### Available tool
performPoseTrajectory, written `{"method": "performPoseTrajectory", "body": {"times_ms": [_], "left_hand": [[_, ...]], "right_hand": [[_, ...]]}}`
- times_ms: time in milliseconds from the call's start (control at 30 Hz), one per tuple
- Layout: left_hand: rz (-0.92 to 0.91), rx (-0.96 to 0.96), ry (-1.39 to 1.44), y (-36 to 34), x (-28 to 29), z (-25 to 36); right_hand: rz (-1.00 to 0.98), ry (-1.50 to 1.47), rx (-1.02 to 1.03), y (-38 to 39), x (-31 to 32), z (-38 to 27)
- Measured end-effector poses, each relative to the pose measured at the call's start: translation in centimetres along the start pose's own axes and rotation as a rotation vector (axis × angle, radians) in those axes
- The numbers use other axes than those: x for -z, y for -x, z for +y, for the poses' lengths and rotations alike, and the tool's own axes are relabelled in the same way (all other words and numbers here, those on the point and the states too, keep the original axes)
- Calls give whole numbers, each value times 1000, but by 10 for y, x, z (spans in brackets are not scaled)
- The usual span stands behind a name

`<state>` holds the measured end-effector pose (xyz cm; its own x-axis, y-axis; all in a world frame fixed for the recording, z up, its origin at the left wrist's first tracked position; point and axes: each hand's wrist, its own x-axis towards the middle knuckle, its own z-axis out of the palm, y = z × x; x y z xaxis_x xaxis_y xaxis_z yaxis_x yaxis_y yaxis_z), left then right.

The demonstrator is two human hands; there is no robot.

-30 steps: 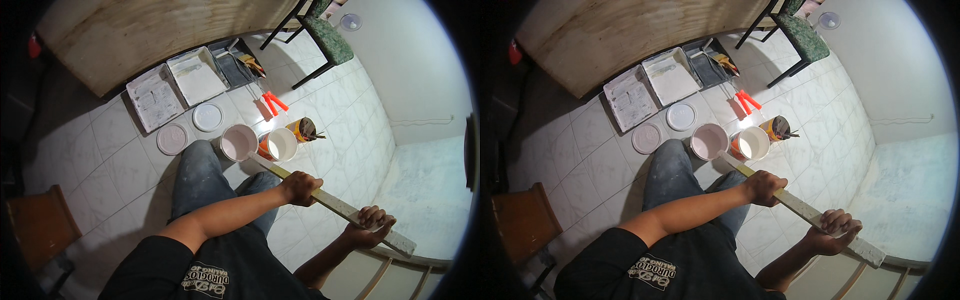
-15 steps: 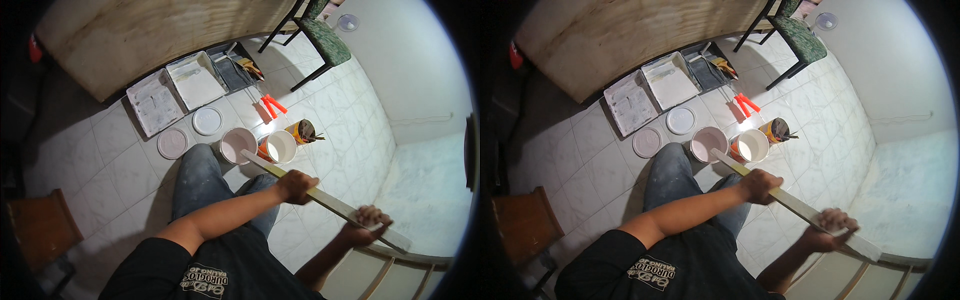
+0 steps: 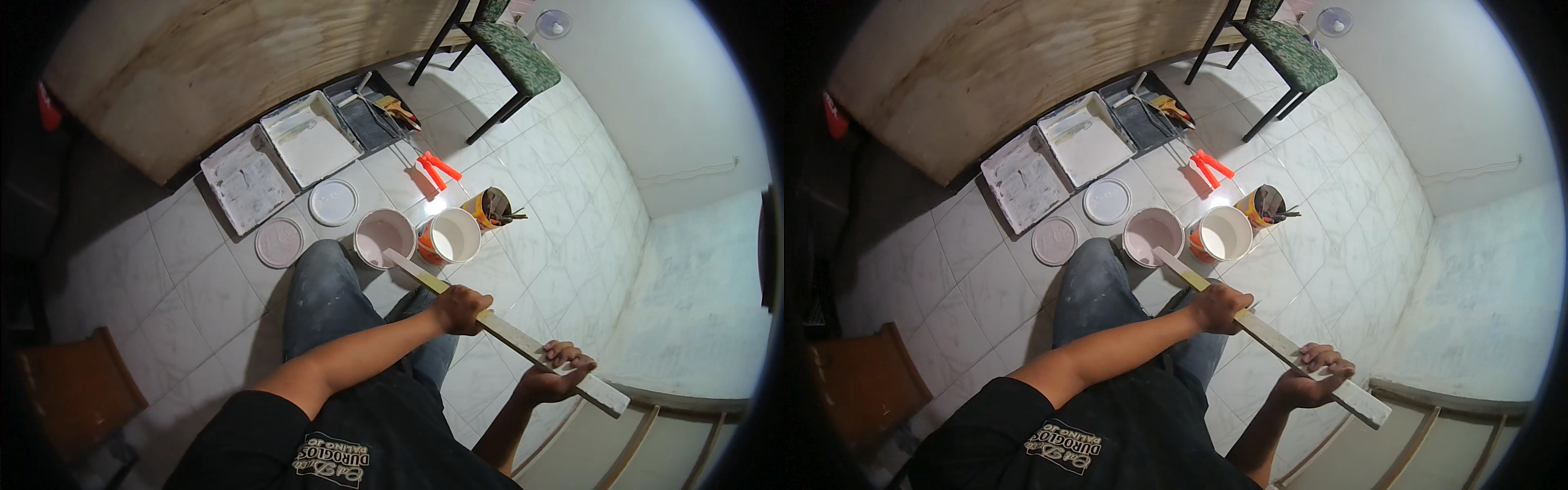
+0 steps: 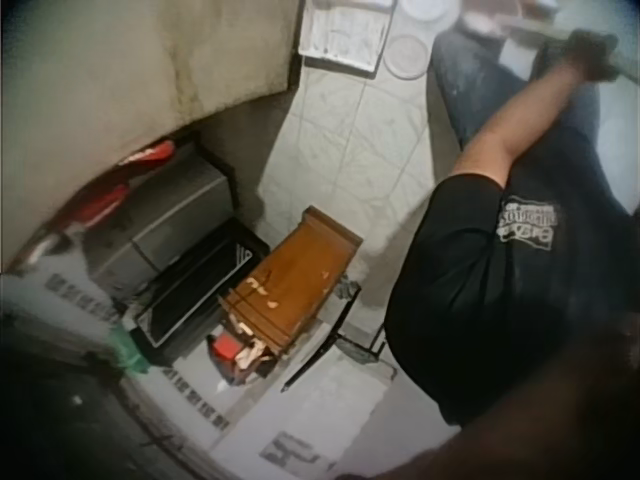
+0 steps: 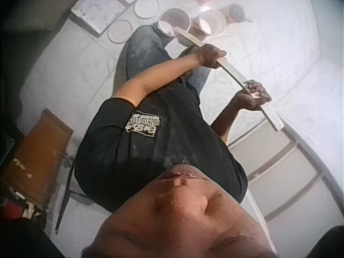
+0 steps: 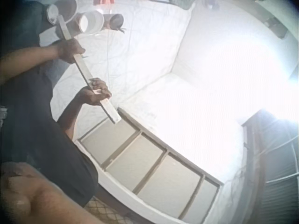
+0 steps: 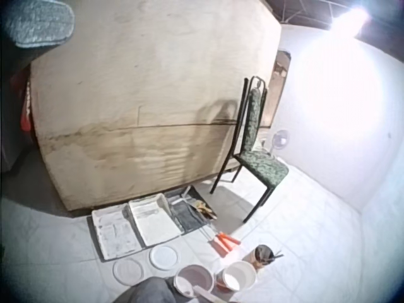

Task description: The person sits on the floor and stirs white paint in a bucket using a wooden stick. They then pour the paint into a tray and organize the buckets and tools on the floor.

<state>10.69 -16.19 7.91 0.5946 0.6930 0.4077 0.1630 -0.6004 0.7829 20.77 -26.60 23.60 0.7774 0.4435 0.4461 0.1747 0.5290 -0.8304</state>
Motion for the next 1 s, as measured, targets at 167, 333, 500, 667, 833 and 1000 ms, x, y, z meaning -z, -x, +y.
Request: {"method": "performPoseTrajectory", "body": {"times_ms": [167, 333, 500, 667, 833, 1000], "left_hand": [[-60, -41, 13, -9, 1, 28], [-62, -57, 27, -14, 0, 51], [-32, -79, 30, -15, 2, 63], [-21, -117, 1, -16, 8, 74], [-51, -126, -28, -19, 17, 74], [-93, -80, 58, -15, 34, 59]], "right_hand": [[129, 75, -9, -14, -5, -32], [104, 49, 18, -22, 9, -54], [79, 63, 65, -24, 7, -66], [94, 58, 97, -26, 10, -77], [-2, 2, 73, -27, 22, -77], [-11, -27, -79, -18, 25, -61]]}}
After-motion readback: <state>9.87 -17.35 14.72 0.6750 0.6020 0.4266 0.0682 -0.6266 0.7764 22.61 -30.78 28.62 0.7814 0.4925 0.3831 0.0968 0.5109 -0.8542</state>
